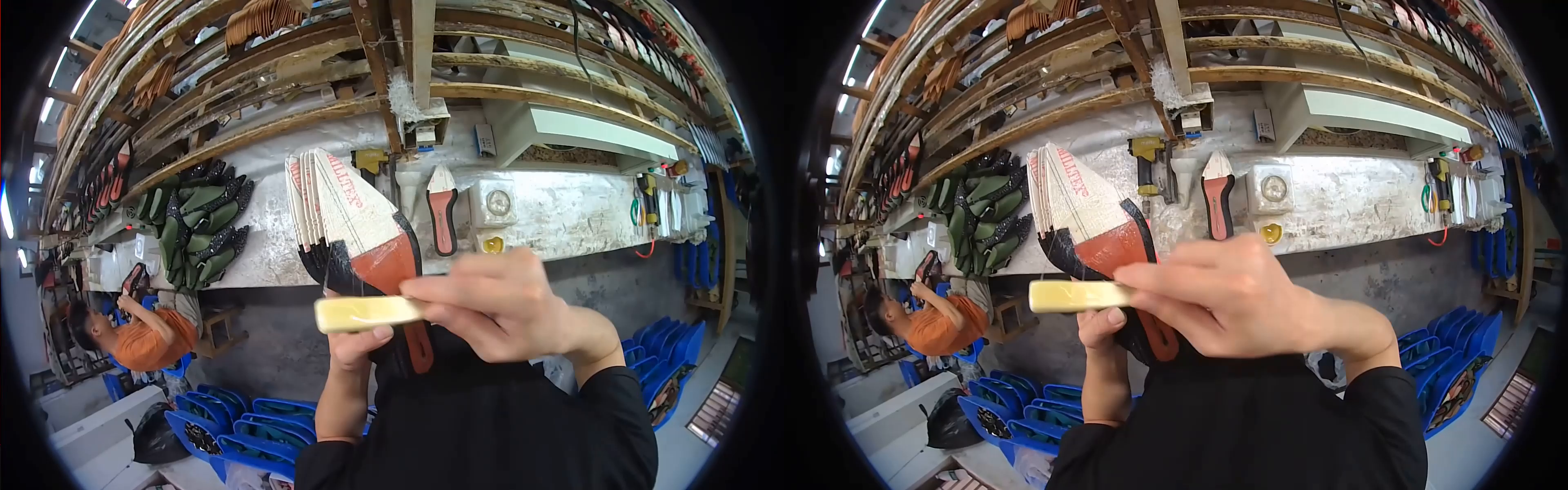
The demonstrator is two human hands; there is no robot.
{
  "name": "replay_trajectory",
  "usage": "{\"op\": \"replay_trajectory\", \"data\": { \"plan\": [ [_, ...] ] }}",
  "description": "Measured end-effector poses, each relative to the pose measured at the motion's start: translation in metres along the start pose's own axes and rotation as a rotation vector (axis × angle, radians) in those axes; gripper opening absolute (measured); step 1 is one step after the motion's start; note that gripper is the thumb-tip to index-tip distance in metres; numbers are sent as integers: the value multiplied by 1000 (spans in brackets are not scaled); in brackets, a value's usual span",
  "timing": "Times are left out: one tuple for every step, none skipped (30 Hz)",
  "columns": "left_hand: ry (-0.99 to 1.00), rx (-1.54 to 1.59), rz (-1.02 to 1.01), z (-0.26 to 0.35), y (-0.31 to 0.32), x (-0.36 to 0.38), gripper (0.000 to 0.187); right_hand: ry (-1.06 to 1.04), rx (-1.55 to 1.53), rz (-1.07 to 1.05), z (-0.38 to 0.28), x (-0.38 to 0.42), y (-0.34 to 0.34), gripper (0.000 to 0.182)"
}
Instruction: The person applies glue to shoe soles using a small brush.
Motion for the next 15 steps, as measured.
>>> {"op": "replay_trajectory", "data": {
  "plan": [
    [-8, 17, 0, 1, -6, -1, 102, 3, -45, 17, -2, 2, 0, 21],
    [-18, 37, 4, 2, -12, -1, 102, 8, -91, 31, -3, 1, 1, 21],
    [-19, 41, 1, 5, -13, -3, 102, 11, -87, 31, -1, -1, 5, 21],
    [-2, 64, 18, 10, -14, -5, 102, 23, -45, 43, 6, -2, 11, 21],
    [13, 87, 34, 15, -13, -9, 102, 36, -2, 56, 13, -3, 18, 20],
    [31, 109, 46, 21, -15, -14, 101, 46, 43, 72, 19, -7, 25, 19],
    [47, 133, 57, 28, -21, -18, 101, 57, 89, 89, 20, -12, 31, 19],
    [41, 139, 46, 31, -30, -19, 101, 62, 101, 95, 14, -18, 38, 19],
    [19, 148, 54, 33, -44, -17, 101, 60, 84, 76, 2, -25, 48, 18],
    [-8, 156, 65, 36, -60, -12, 100, 63, 65, 55, -14, -33, 61, 18],
    [-28, 165, 80, 40, -75, -7, 100, 61, 45, 29, -28, -43, 73, 18],
    [-34, 172, 93, 47, -90, -9, 100, 46, 25, 0, -36, -56, 85, 18],
    [-15, 176, 89, 59, -98, -17, 100, 55, -8, 32, -36, -66, 86, 19],
    [-14, 174, 45, 72, -100, -21, 99, 73, -49, 62, -35, -71, 88, 19],
    [-17, 171, -2, 86, -99, -26, 99, 68, -50, 60, -33, -83, 93, 19]
  ]
}}
Point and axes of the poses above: each hand's wrist, its own x-axis away from the middle knuckle, its own y-axis out of the palm, z = x × y, the point moved 6 cm from there along -x, towards the middle knuckle, and after that the axes turned 2 degrees about -x, right-handed, at the moved point
